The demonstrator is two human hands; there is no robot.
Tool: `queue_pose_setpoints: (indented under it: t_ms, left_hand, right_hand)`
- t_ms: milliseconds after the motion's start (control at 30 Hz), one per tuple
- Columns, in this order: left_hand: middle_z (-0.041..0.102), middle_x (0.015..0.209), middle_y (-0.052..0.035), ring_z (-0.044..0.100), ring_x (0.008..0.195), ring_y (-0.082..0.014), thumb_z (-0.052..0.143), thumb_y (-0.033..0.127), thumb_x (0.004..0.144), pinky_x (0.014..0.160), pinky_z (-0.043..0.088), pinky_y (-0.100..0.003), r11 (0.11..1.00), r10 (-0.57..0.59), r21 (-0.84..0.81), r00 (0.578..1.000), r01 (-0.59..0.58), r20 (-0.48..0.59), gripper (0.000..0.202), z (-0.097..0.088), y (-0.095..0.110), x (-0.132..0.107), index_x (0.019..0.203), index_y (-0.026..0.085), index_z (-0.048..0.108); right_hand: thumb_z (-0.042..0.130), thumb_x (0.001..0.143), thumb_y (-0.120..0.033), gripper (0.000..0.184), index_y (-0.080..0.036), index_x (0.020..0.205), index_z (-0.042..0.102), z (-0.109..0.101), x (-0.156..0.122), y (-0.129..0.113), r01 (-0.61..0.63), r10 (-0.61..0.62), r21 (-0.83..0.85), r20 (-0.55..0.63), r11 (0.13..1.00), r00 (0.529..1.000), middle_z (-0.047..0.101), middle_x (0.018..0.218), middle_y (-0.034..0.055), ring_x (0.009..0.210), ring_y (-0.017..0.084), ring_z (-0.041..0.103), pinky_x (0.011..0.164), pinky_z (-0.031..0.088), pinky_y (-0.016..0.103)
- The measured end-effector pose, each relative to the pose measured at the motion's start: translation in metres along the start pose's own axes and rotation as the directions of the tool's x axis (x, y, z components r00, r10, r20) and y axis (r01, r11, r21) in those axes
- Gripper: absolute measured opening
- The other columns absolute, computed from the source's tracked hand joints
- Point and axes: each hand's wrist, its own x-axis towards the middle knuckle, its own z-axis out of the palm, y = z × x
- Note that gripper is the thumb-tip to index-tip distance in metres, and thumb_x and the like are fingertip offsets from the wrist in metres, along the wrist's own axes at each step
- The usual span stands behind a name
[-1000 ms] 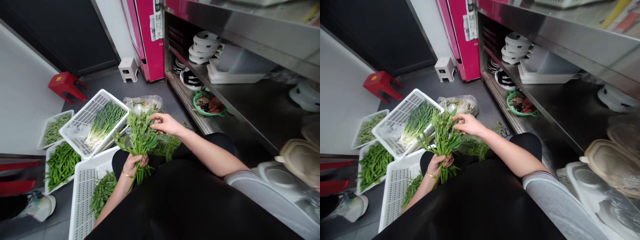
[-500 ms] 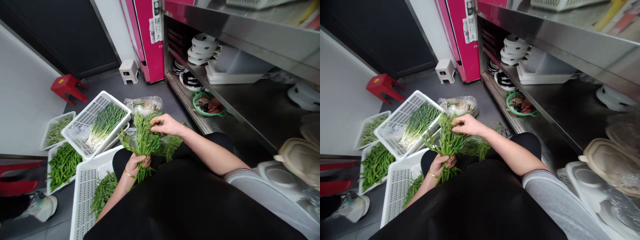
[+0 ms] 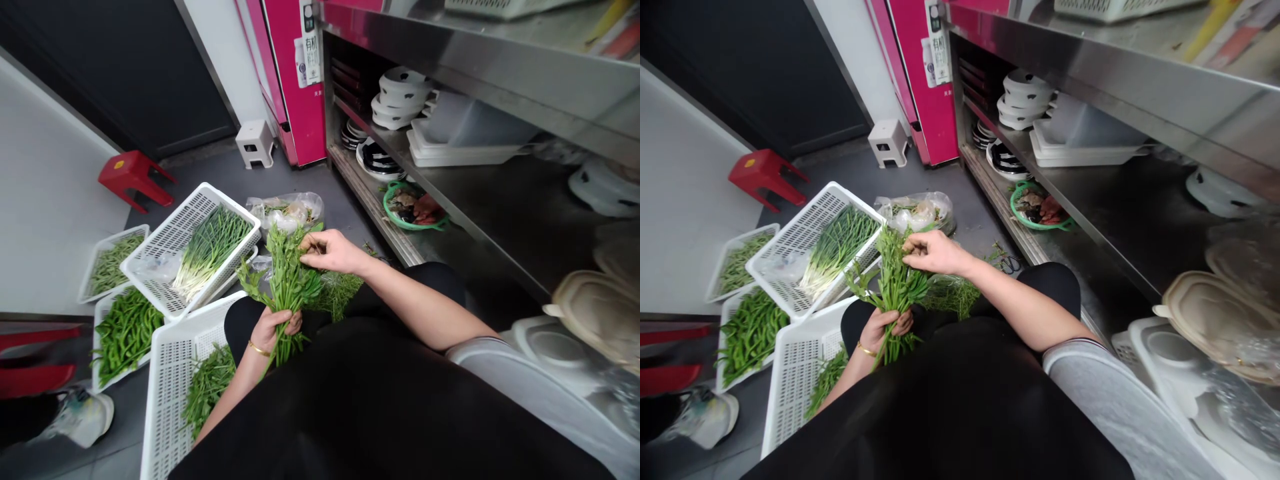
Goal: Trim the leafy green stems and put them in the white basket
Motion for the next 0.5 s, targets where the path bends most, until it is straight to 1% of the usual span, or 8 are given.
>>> queue_pose_setpoints:
  t_ms: [67, 133, 167, 233, 300, 367, 433, 500]
  left_hand:
    - [0.049, 0.052, 0.0002, 0.038, 0.038, -0.0058, 0.066, 0.025, 0.069, 0.040, 0.028, -0.022, 1.000, -0.002, -0.002, 1.000, 0.002, -0.002, 0.019, -0.0007, -0.0015, -0.0005, 0.065, 0.010, 0.055]
    - [0.048, 0.051, 0.0003, 0.038, 0.038, -0.0057, 0.065, 0.025, 0.069, 0.040, 0.028, -0.021, 1.000, -0.001, -0.010, 1.000, 0.001, 0.008, 0.018, -0.0018, -0.0030, -0.0008, 0.066, 0.010, 0.056]
    - [0.048, 0.051, 0.0003, 0.038, 0.038, -0.0056, 0.065, 0.025, 0.070, 0.040, 0.028, -0.021, 1.000, 0.000, -0.014, 1.000, 0.000, 0.016, 0.018, -0.0025, -0.0036, -0.0008, 0.065, 0.010, 0.056]
    - [0.048, 0.051, 0.0003, 0.039, 0.038, -0.0058, 0.064, 0.025, 0.070, 0.040, 0.029, -0.021, 1.000, 0.004, -0.022, 0.999, -0.004, 0.032, 0.019, -0.0036, -0.0043, -0.0009, 0.064, 0.010, 0.055]
    - [0.048, 0.051, 0.0003, 0.040, 0.039, -0.0059, 0.064, 0.024, 0.070, 0.040, 0.029, -0.021, 0.999, 0.013, -0.037, 0.999, -0.012, 0.034, 0.019, -0.0044, -0.0046, -0.0010, 0.064, 0.010, 0.054]
    - [0.048, 0.051, 0.0005, 0.040, 0.038, -0.0059, 0.064, 0.023, 0.070, 0.040, 0.029, -0.021, 0.998, 0.024, -0.055, 0.999, -0.023, 0.025, 0.017, -0.0050, -0.0046, -0.0012, 0.066, 0.010, 0.055]
    - [0.049, 0.052, 0.0004, 0.039, 0.038, -0.0057, 0.064, 0.022, 0.070, 0.040, 0.028, -0.021, 0.997, 0.032, -0.067, 0.999, -0.032, 0.012, 0.016, -0.0057, -0.0044, -0.0014, 0.067, 0.010, 0.055]
    - [0.050, 0.052, 0.0001, 0.040, 0.038, -0.0057, 0.064, 0.022, 0.070, 0.040, 0.029, -0.021, 0.997, 0.037, -0.067, 0.999, -0.037, -0.001, 0.016, -0.0061, -0.0042, -0.0014, 0.066, 0.010, 0.054]
  right_hand:
    - [0.055, 0.068, -0.023, 0.009, -0.015, 0.070, 0.052, 0.0033, 0.0012, -0.0006, -0.015, 0.011, -0.095, -0.043, 0.995, 0.999, 0.041, 0.056, -0.0064, 0.053, 0.006, 0.036, 0.052, 0.030, 0.020]
    - [0.053, 0.067, -0.019, 0.006, -0.015, 0.071, 0.051, 0.0059, 0.0020, -0.0009, -0.030, 0.021, -0.169, -0.056, 0.985, 0.998, 0.041, 0.057, -0.0066, 0.054, 0.006, 0.035, 0.053, 0.029, 0.020]
    - [0.052, 0.067, -0.018, 0.007, -0.015, 0.073, 0.051, 0.0070, 0.0022, -0.0007, -0.038, 0.029, -0.186, -0.055, 0.982, 0.998, 0.041, 0.057, -0.0067, 0.054, 0.006, 0.035, 0.053, 0.030, 0.020]
    - [0.051, 0.068, -0.017, 0.015, -0.015, 0.082, 0.053, 0.0085, 0.0019, 0.0004, -0.053, 0.046, -0.182, -0.042, 0.982, 0.998, 0.041, 0.058, -0.0068, 0.054, 0.007, 0.036, 0.054, 0.032, 0.020]
    - [0.053, 0.068, -0.018, 0.025, -0.015, 0.093, 0.055, 0.0094, 0.0008, 0.0018, -0.058, 0.054, -0.155, -0.026, 0.986, 0.998, 0.043, 0.060, -0.0066, 0.054, 0.007, 0.038, 0.054, 0.034, 0.020]
    - [0.055, 0.068, -0.017, 0.031, -0.015, 0.099, 0.056, 0.0097, -0.0007, 0.0028, -0.055, 0.054, -0.111, -0.014, 0.992, 0.998, 0.044, 0.063, -0.0057, 0.056, 0.007, 0.040, 0.055, 0.035, 0.020]
    - [0.055, 0.068, -0.016, 0.035, -0.015, 0.102, 0.056, 0.0097, -0.0020, 0.0030, -0.075, 0.075, -0.013, 0.004, 0.997, 0.997, 0.046, 0.067, -0.0047, 0.058, 0.007, 0.042, 0.056, 0.037, 0.020]
    - [0.057, 0.066, -0.015, 0.039, -0.014, 0.105, 0.054, 0.0096, -0.0026, 0.0030, -0.114, 0.113, 0.128, 0.012, 0.985, 0.994, 0.049, 0.070, -0.0038, 0.060, 0.007, 0.046, 0.058, 0.041, 0.021]
